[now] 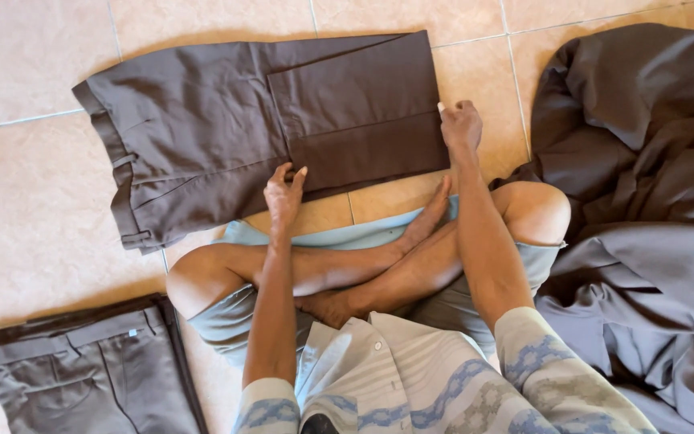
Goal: The person folds a pair of brown trousers by hand on a tiled floor. They smooth the fabric, fold the legs together, and then fold the garment into a compact rectangle. The folded trousers are placed on a stack to the left.
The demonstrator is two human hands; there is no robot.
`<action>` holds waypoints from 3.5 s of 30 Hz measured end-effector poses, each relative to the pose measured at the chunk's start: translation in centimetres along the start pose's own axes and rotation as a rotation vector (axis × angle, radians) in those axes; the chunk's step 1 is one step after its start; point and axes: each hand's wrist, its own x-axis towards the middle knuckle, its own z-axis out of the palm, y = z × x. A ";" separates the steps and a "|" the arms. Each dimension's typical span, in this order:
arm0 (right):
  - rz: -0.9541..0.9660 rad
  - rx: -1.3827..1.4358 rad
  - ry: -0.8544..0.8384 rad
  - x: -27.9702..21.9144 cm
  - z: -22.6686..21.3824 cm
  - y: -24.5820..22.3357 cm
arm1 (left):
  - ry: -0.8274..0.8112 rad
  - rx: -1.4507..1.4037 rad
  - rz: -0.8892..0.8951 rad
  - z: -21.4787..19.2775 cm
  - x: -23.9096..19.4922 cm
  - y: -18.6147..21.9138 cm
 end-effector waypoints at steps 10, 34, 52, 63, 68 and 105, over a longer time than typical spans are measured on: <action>0.251 0.107 0.178 1.5 3.6 2.3 | 0.207 0.106 -0.173 5.3 -0.1 0.6; 0.156 0.471 -0.050 -3.6 -10.2 -3.1 | 0.192 0.455 0.249 4.7 -6.2 3.7; -0.560 0.586 -0.593 -20.7 -4.8 -38.0 | 0.231 -1.273 -0.886 9.0 -1.4 -6.5; 0.068 0.519 -0.286 -7.1 15.3 -8.4 | -0.383 -0.530 -0.453 11.5 -4.8 -3.1; 0.175 0.467 -0.254 -9.5 3.5 -6.6 | -0.413 -0.105 -0.103 8.0 -5.9 -1.0; -0.209 0.113 0.156 -13.6 4.2 -9.7 | 0.596 0.623 -0.106 -7.2 -0.4 -0.3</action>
